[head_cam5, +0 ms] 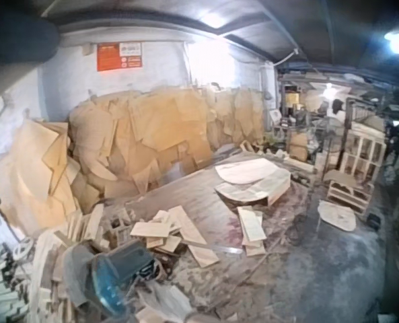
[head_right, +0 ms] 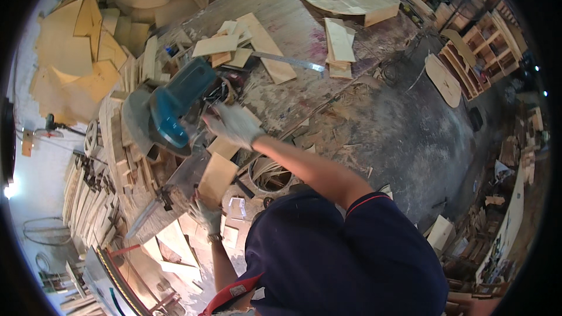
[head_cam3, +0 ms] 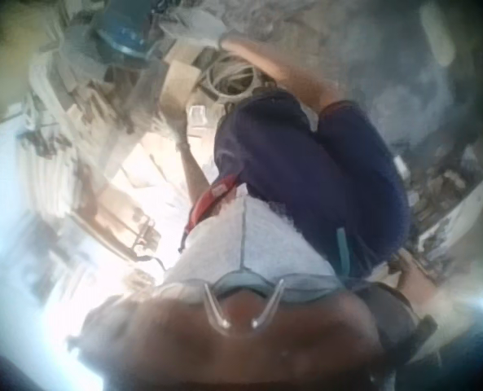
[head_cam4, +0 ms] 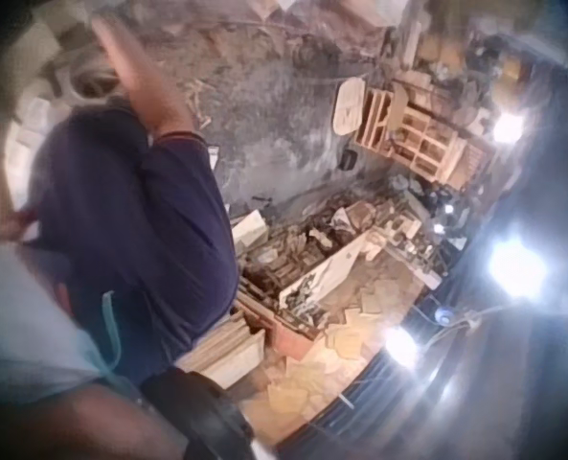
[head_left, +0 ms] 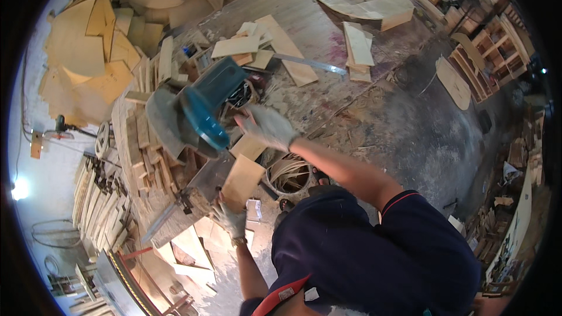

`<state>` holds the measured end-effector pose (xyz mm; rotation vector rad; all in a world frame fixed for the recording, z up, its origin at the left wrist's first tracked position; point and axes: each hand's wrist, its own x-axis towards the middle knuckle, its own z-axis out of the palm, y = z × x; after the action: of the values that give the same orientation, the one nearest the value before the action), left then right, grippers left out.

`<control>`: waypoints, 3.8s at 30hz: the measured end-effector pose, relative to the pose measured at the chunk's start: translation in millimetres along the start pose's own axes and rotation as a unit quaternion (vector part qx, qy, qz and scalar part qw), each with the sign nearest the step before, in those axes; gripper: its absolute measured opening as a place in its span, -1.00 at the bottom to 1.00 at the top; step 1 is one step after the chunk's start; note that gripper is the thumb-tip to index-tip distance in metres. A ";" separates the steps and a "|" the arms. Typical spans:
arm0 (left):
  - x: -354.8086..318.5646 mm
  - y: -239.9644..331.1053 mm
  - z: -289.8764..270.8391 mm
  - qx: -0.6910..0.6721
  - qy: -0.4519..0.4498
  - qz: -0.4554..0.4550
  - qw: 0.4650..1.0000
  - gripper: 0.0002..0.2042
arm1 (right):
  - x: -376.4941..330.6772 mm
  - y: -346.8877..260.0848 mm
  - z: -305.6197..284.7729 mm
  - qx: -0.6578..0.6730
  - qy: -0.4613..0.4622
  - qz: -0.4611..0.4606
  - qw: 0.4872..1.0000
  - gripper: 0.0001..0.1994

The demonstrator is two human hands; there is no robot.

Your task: The person cuts small wooden pieces using a circular saw, then measures and marks them with a ruler and pen. They align the pieces on a curved template and fasten them together using a nail gun, repeating the process for multiple pieces.

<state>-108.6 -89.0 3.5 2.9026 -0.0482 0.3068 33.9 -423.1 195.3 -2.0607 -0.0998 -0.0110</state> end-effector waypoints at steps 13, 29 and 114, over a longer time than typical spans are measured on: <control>50.7 228.1 54.8 -0.507 -0.196 -0.141 0.827 -0.38 | -179.4 248.3 -156.5 0.361 0.399 0.285 0.793 -0.62; 94.9 235.4 142.0 -0.776 -0.060 -0.421 0.465 -0.78 | -12.3 324.0 -178.7 0.280 0.461 0.083 0.838 -0.77; 88.4 140.9 -16.1 -0.120 -0.194 0.190 0.955 -0.15 | -345.6 100.5 -139.3 -0.428 0.197 0.098 0.877 -0.14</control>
<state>-33.3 -223.7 67.8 2.6465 -0.6639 -0.2025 -298.1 -615.9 155.3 -2.8930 0.4479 -0.4153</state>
